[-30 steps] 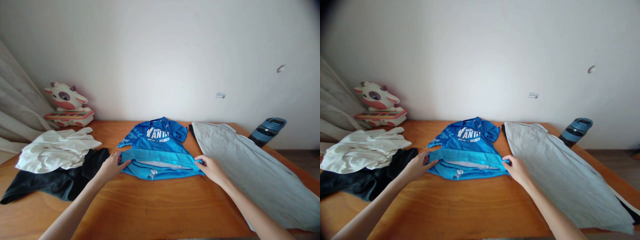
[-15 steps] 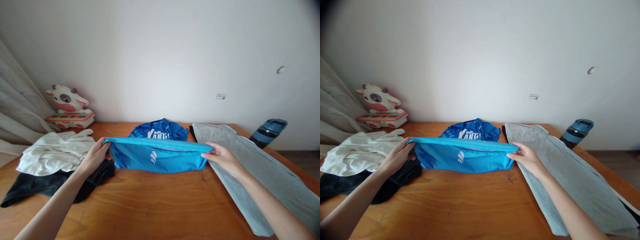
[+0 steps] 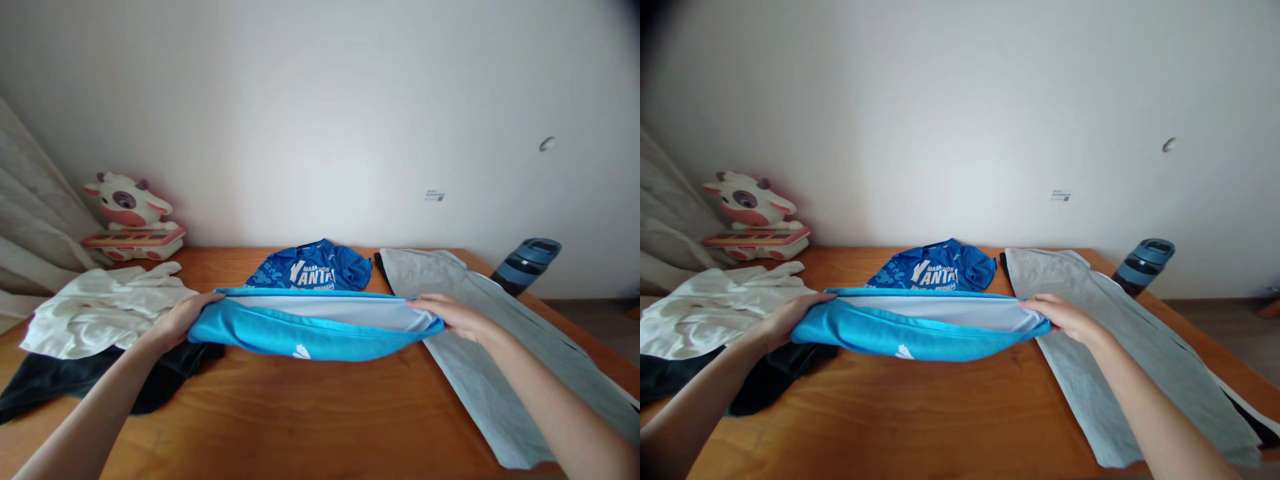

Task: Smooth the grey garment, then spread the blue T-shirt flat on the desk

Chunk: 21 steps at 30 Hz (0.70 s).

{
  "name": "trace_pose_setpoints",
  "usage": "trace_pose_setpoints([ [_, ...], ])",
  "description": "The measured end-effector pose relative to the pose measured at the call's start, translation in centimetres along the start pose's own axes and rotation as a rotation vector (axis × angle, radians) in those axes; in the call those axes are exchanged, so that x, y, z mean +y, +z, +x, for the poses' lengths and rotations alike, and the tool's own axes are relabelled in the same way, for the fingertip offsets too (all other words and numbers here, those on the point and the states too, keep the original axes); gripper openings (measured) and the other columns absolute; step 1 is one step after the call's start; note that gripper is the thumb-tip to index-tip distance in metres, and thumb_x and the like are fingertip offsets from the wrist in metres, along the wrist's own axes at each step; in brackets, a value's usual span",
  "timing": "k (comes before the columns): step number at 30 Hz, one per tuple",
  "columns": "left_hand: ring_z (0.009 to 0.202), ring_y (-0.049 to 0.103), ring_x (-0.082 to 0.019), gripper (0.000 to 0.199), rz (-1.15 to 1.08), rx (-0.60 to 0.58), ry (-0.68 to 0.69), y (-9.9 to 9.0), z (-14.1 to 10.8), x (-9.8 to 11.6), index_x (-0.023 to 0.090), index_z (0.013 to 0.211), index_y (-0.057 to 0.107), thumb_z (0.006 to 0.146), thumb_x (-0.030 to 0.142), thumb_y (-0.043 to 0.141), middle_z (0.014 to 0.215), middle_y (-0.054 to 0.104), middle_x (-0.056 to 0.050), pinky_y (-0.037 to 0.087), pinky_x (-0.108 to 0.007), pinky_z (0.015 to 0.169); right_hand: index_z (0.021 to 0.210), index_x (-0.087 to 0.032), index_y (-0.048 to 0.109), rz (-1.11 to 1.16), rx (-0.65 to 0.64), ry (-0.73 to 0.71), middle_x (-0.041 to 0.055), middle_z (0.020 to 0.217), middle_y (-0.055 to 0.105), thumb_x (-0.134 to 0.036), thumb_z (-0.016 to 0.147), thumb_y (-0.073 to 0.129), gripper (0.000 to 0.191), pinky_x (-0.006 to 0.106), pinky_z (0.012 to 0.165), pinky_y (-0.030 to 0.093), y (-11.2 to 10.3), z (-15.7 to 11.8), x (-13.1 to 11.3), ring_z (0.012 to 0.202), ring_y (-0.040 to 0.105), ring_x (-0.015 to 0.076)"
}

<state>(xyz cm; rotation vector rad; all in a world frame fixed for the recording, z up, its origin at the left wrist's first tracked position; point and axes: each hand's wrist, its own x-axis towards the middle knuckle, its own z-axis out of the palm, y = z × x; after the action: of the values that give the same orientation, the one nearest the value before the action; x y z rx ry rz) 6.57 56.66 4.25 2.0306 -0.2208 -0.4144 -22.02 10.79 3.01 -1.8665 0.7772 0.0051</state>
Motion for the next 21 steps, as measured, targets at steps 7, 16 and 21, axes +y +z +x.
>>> trace_pose_setpoints([
  [7,0.07,0.067,-0.027,0.057,0.37,-0.24,0.133,1.7,1.3,-3.7,0.02,0.082,0.069,0.07,0.075,0.058,0.072,0.069,-0.005,0.052,-0.033,0.059,0.121,-0.024,0.064,-0.356,-0.149,-0.354,0.0065,0.105,0.068,-0.07,0.078,0.068,0.063,0.033,0.08,0.052,2.2,0.7,2.7,0.092,0.064,0.0225],
  [16,0.08,0.07,-0.027,0.069,0.484,-0.196,0.372,1.2,1.5,-4.1,0.021,0.128,0.065,0.072,0.061,0.069,0.099,0.076,-0.007,0.055,-0.035,0.075,0.103,-0.025,0.072,-0.651,-0.188,-0.534,0.0058,0.113,0.061,-0.049,0.079,0.074,0.035,0.034,0.09,0.049,3.7,1.2,2.3,0.1,0.063,0.0238],
  [21,0.099,0.069,-0.029,0.043,0.673,-0.328,0.512,0.6,0.6,-3.0,0.028,0.101,0.078,0.076,0.061,0.068,0.11,0.076,-0.007,0.051,-0.03,0.086,0.104,-0.026,0.072,-0.671,-0.227,-0.615,0.0048,0.115,0.062,-0.036,0.074,0.078,0.031,0.032,0.091,0.047,2.6,0.6,1.7,0.103,0.062,0.0232],
])
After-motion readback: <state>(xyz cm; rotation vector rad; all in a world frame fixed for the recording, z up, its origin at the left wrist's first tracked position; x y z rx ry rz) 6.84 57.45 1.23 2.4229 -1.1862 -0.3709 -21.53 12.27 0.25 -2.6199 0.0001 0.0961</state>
